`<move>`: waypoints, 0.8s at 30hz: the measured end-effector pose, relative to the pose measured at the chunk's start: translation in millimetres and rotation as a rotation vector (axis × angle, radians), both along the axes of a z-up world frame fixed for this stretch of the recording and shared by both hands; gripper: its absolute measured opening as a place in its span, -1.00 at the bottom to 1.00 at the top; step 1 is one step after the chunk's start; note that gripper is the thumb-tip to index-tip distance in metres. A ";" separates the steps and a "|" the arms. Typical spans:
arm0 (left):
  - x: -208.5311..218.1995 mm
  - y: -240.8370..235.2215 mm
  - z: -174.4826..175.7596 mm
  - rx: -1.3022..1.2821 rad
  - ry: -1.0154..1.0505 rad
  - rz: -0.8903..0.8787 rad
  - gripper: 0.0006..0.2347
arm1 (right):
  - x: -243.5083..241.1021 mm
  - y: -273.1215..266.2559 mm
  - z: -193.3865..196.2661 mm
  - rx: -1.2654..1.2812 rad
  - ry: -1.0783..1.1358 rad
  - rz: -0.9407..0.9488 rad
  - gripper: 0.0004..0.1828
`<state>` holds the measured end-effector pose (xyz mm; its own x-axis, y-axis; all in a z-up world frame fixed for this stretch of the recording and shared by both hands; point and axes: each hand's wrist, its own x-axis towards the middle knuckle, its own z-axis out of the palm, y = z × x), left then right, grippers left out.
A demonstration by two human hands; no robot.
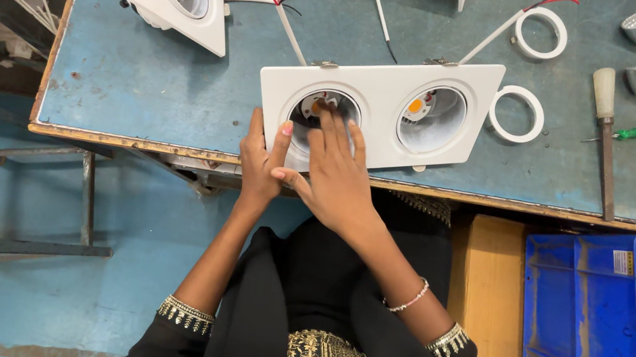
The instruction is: The person assembles light fixtures by hand, inserting LED bulbs and plastic rings into a housing and placing the completed units into a blue crate.
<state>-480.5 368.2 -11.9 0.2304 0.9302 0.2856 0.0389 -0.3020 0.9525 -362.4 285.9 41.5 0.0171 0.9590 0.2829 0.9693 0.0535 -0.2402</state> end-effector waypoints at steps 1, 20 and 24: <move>-0.3 -0.6 -1.3 -0.009 0.004 0.005 -0.68 | -0.1 0.1 -1.5 -0.032 -0.005 0.018 -0.14; -17.9 -28.8 46.5 0.407 -0.005 0.145 -0.65 | 237.5 -77.1 51.3 0.738 0.159 -0.445 -0.74; 8.3 -30.4 86.5 0.596 0.126 0.115 -0.68 | 428.6 -69.6 32.4 0.699 -0.069 -0.535 -0.39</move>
